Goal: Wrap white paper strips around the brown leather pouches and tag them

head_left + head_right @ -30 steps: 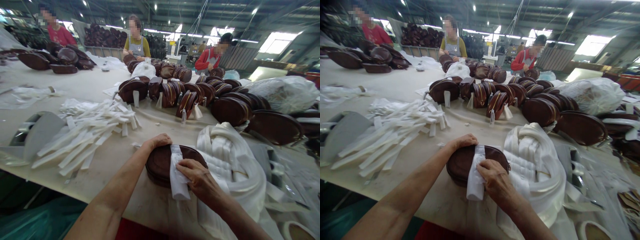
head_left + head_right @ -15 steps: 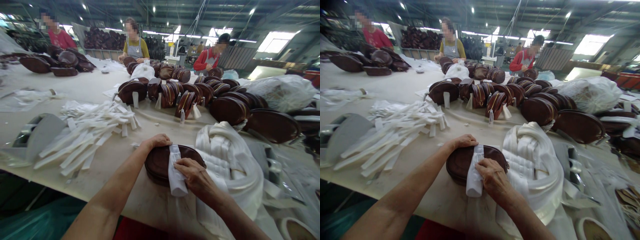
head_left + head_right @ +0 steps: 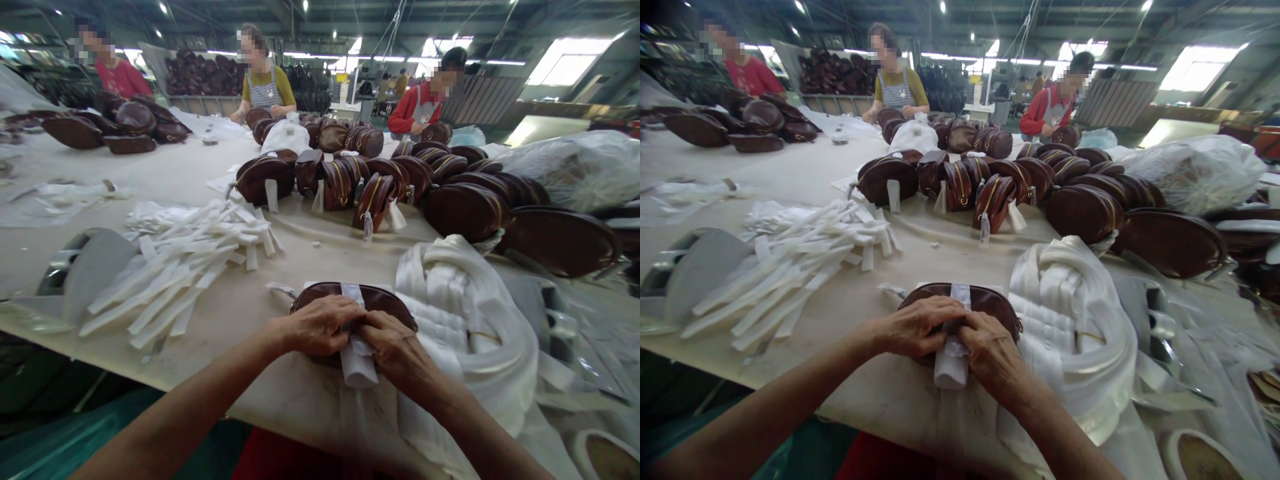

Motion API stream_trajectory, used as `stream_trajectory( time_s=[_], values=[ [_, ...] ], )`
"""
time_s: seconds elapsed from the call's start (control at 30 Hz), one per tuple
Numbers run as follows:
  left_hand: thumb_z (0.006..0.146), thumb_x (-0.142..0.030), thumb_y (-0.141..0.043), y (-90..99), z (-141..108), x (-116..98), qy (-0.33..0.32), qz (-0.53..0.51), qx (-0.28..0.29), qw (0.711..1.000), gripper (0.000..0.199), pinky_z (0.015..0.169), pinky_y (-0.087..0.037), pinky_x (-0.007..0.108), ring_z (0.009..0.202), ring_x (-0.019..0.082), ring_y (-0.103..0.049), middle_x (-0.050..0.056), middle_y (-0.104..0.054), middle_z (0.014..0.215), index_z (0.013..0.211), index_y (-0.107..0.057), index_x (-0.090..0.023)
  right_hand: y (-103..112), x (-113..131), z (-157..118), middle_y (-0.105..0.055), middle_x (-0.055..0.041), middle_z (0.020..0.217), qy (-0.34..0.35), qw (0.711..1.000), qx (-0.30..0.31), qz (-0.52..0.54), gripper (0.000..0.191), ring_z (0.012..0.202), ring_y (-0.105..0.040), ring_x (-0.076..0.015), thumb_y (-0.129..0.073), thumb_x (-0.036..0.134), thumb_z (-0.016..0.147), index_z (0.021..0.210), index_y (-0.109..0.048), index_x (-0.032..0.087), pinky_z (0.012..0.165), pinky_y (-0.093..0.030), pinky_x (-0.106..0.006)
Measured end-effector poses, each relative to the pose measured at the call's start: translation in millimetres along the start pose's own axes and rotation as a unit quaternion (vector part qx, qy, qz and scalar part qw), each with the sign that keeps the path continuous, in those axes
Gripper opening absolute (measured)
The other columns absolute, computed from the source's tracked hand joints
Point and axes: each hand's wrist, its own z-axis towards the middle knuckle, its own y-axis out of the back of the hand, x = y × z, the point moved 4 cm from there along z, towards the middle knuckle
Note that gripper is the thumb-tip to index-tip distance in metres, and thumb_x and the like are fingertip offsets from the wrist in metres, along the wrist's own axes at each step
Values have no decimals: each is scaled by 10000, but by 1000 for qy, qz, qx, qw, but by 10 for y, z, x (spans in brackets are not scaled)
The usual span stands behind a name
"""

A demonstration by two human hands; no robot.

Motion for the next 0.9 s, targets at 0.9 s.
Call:
stream_trajectory(
  time_s=[0.9],
  values=[
    [894, -197, -405, -150, -116, 28, -49, 97, -107, 988, 224, 928, -373, 327, 1029, 178, -590, 76, -639, 1092, 1082, -522, -169, 30, 213, -439, -528, -121, 1149, 25, 975, -207, 84, 518, 1088, -537, -207, -474, 53, 751, 1255, -437, 164, 911, -498, -316]
  ],
)
